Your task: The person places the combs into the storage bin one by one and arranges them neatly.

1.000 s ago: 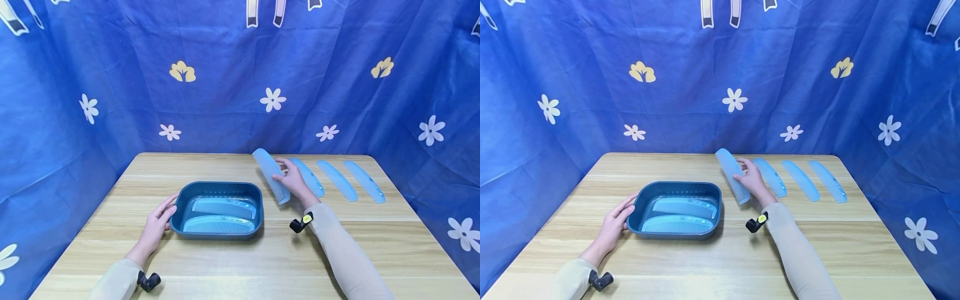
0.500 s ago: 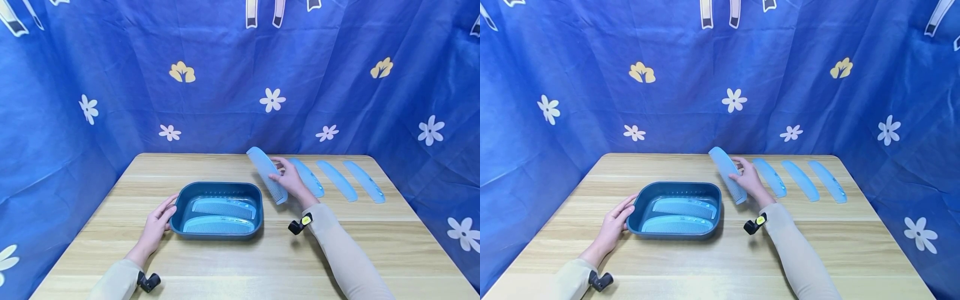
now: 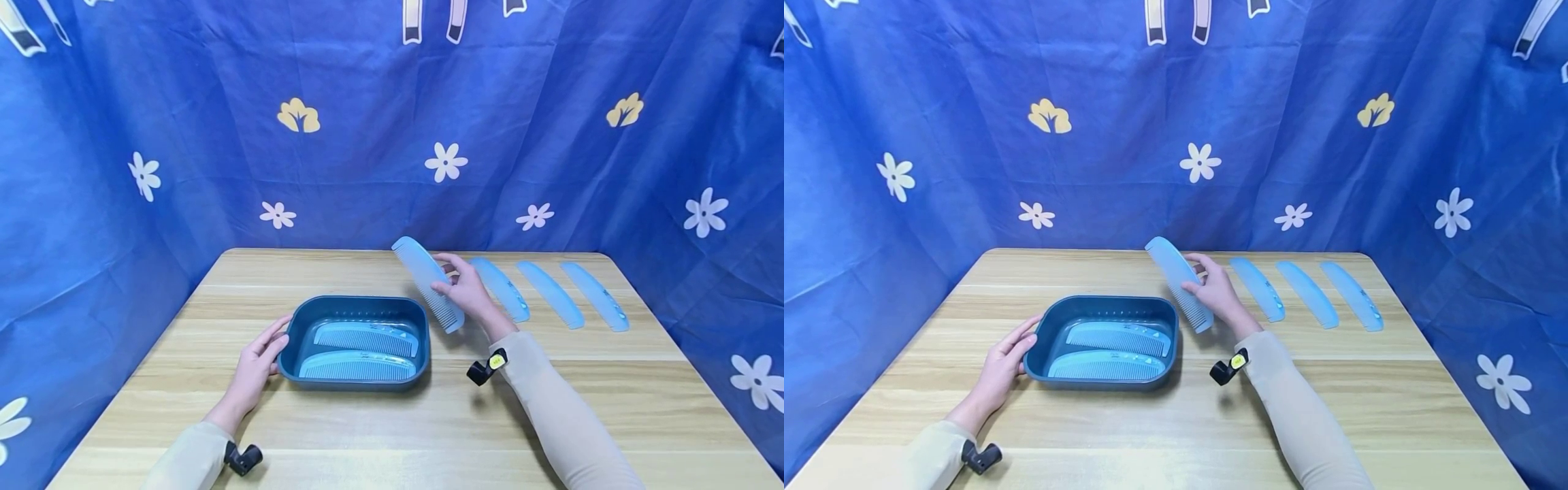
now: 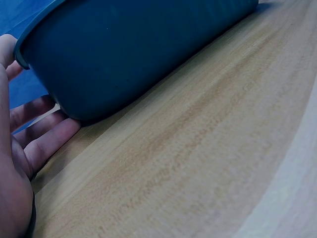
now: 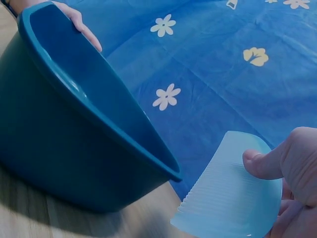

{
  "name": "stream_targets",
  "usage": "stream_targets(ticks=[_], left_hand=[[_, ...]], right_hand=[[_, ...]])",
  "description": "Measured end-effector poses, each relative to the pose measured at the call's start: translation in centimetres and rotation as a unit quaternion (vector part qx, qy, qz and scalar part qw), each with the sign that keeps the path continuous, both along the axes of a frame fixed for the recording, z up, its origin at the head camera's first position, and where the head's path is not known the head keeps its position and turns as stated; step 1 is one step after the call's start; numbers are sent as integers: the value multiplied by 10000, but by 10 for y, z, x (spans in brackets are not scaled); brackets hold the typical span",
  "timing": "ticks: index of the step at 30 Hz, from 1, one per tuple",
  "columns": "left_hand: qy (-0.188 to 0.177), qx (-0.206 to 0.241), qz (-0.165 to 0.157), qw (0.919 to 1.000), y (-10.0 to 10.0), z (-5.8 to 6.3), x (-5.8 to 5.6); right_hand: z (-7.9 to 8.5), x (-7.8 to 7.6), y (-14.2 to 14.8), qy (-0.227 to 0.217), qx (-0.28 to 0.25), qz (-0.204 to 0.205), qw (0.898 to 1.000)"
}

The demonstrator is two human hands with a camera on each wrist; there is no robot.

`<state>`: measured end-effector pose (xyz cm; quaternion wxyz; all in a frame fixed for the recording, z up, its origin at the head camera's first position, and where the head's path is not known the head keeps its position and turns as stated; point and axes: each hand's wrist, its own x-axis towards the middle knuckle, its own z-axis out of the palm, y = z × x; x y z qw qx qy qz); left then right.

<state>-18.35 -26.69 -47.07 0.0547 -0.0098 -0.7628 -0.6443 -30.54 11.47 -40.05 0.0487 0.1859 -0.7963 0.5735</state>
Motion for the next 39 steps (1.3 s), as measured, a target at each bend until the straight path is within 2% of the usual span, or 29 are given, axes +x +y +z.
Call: stream_targets(ticks=[26,39], left_hand=[[-49,-270,53,9996,-2,-2,-2],[-15,-218,44,9998,-2,-4,-2]], right_hand=[[13,17,-29,152,-101,504,9986],[17,25,-48,283,-27,785,9965]])
